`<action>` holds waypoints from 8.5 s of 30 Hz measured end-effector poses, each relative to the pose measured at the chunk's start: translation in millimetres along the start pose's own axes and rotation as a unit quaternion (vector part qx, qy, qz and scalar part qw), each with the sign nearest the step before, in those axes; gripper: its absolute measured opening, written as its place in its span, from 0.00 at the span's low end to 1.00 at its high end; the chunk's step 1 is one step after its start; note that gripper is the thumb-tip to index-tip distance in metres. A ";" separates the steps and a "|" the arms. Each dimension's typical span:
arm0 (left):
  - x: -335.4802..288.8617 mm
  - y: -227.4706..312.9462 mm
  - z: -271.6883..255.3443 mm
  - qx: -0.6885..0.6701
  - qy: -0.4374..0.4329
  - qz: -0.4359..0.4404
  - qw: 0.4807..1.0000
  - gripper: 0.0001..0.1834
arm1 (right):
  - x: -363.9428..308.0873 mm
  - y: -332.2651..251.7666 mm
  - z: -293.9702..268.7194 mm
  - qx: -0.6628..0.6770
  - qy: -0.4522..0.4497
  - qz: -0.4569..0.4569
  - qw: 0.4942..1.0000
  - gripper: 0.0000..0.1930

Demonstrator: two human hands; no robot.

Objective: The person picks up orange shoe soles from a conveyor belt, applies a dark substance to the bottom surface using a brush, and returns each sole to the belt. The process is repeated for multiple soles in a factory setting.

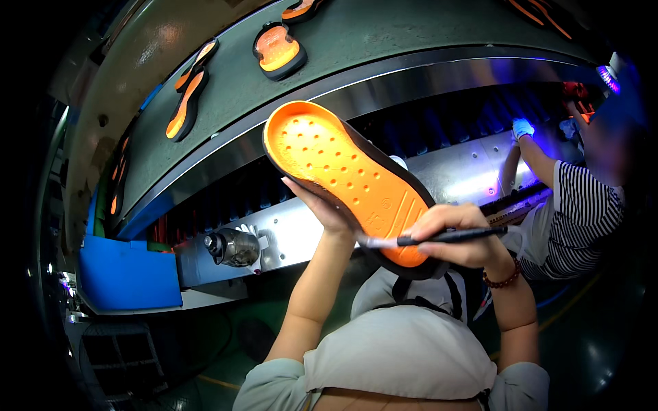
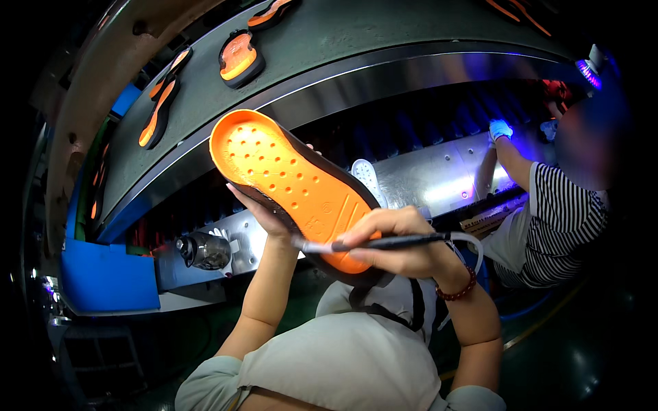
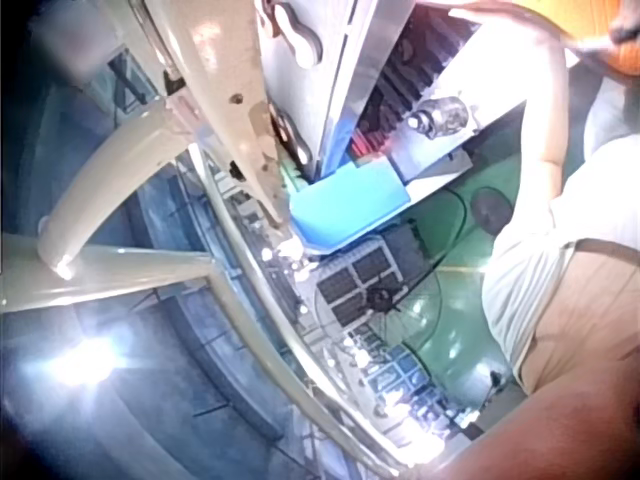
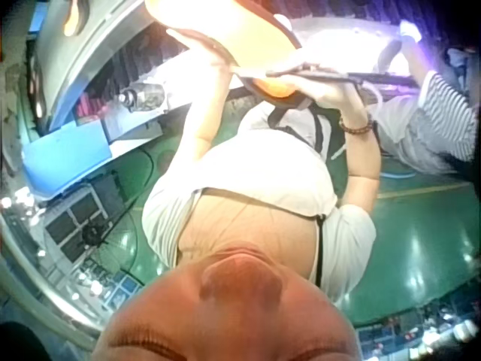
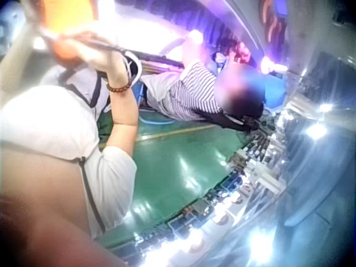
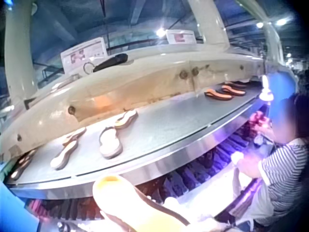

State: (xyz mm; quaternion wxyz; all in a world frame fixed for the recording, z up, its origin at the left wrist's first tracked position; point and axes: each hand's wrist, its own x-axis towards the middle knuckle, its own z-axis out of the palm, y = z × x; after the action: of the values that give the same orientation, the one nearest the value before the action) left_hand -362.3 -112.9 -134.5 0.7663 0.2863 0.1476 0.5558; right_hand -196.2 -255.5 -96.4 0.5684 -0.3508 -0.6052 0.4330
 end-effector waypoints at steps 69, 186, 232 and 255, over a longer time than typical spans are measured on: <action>-12.6 11.8 45.7 -0.146 -0.104 -0.066 0.982 0.22 | 11.6 -9.0 -5.4 -0.076 0.028 -0.093 0.992 0.09; -6.0 -15.3 36.9 0.002 -0.078 -0.120 0.990 0.47 | 26.7 2.7 -31.9 0.025 0.032 0.032 0.999 0.06; -6.6 -7.9 -3.6 -0.182 -0.180 -0.232 0.938 0.26 | 5.6 18.1 -34.6 0.041 -0.053 0.051 0.996 0.10; -6.1 27.4 25.4 0.177 -0.019 -0.583 0.793 0.22 | 24.8 0.5 -54.5 -0.090 -0.312 -0.019 0.946 0.08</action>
State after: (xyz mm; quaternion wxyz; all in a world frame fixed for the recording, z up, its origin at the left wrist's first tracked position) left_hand -371.6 -119.7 -98.4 0.8839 0.2868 0.3675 -0.0382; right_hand -144.9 -225.8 -88.4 0.3253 -0.2362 -0.7951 0.4542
